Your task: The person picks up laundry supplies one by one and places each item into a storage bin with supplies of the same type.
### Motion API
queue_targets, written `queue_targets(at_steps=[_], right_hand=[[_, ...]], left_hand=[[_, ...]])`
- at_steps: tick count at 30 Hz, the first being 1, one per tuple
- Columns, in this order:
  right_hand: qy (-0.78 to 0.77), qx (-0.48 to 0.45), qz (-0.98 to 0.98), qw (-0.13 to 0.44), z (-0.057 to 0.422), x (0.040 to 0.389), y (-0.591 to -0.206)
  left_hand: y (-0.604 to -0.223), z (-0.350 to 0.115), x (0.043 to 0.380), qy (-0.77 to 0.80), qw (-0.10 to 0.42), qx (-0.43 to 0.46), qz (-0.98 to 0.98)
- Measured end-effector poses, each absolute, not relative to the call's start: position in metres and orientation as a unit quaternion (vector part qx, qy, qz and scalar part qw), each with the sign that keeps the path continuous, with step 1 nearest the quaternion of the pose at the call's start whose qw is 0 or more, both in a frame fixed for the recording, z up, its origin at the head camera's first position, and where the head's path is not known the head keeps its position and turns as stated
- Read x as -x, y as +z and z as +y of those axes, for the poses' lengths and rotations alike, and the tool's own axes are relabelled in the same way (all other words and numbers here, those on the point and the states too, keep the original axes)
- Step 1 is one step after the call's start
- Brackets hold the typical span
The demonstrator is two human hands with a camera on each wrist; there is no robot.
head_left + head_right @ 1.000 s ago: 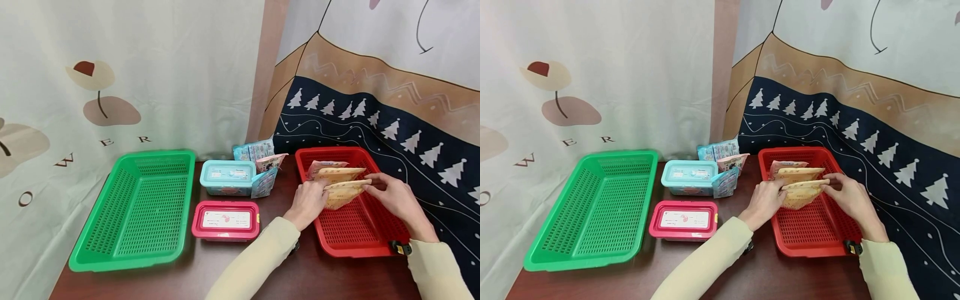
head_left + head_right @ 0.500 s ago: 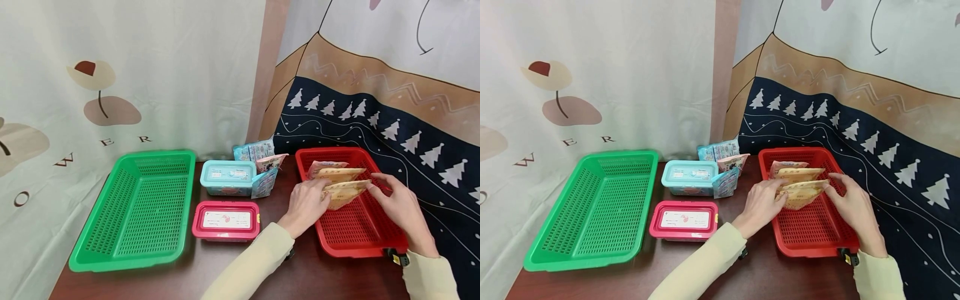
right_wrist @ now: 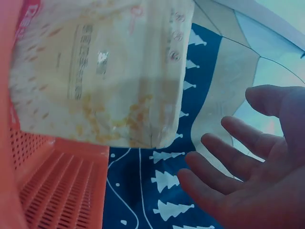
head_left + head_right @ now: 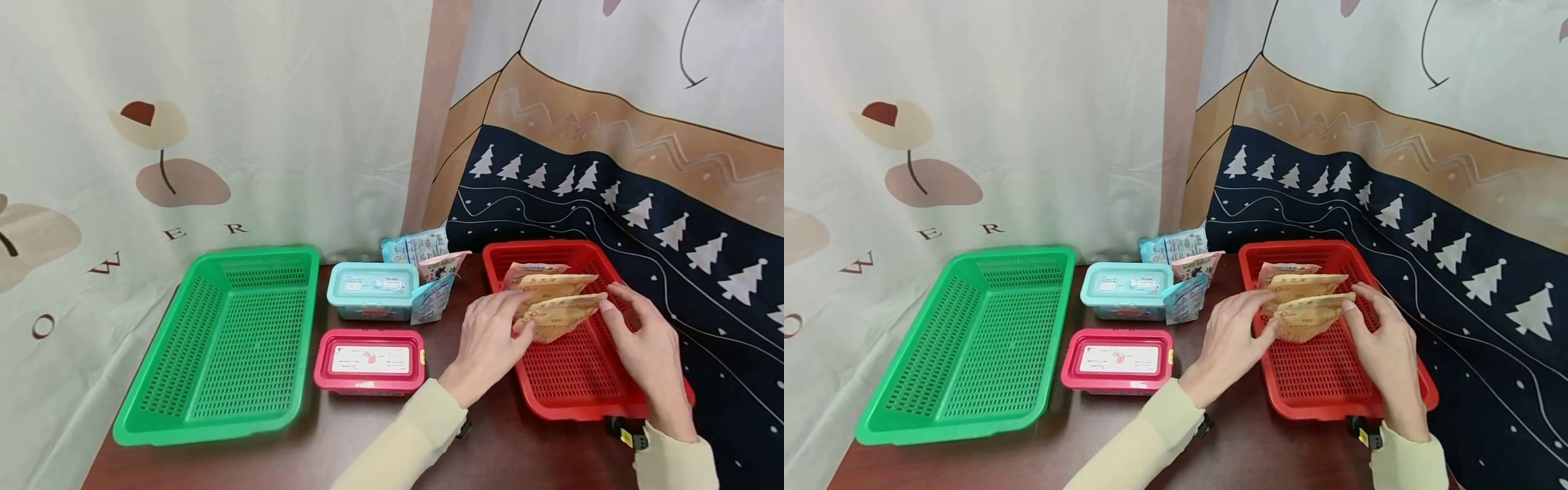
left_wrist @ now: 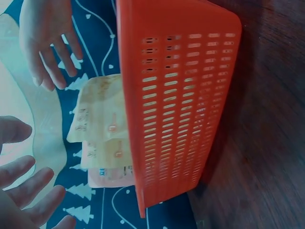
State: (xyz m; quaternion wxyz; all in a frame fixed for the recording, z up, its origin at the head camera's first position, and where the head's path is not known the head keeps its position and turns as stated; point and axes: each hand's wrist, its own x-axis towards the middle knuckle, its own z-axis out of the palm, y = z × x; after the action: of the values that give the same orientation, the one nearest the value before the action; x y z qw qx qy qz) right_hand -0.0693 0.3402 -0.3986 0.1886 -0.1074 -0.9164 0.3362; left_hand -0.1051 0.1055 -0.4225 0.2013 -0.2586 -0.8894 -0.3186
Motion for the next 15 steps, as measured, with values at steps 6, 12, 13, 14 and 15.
queue_targets(at_steps=[6, 12, 13, 14, 15], right_hand=[[0.371, 0.113, -0.894, 0.225, 0.327, 0.064, -0.402], [0.419, 0.129, -0.865, 0.244, 0.313, 0.056, -0.403], [0.425, 0.133, -0.861, 0.245, 0.311, 0.054, -0.403], [0.431, 0.138, -0.858, 0.244, 0.309, 0.052, -0.404], [0.437, 0.139, -0.854, 0.245, 0.307, 0.050, -0.404]], left_hand=[[-0.421, 0.093, 0.099, -0.339, 0.214, 0.242, -0.884], [-0.417, 0.079, 0.093, -0.362, 0.204, 0.212, -0.884], [-0.417, 0.076, 0.092, -0.365, 0.206, 0.210, -0.884], [-0.417, 0.074, 0.092, -0.367, 0.207, 0.207, -0.883], [-0.417, 0.071, 0.091, -0.368, 0.211, 0.204, -0.882]])
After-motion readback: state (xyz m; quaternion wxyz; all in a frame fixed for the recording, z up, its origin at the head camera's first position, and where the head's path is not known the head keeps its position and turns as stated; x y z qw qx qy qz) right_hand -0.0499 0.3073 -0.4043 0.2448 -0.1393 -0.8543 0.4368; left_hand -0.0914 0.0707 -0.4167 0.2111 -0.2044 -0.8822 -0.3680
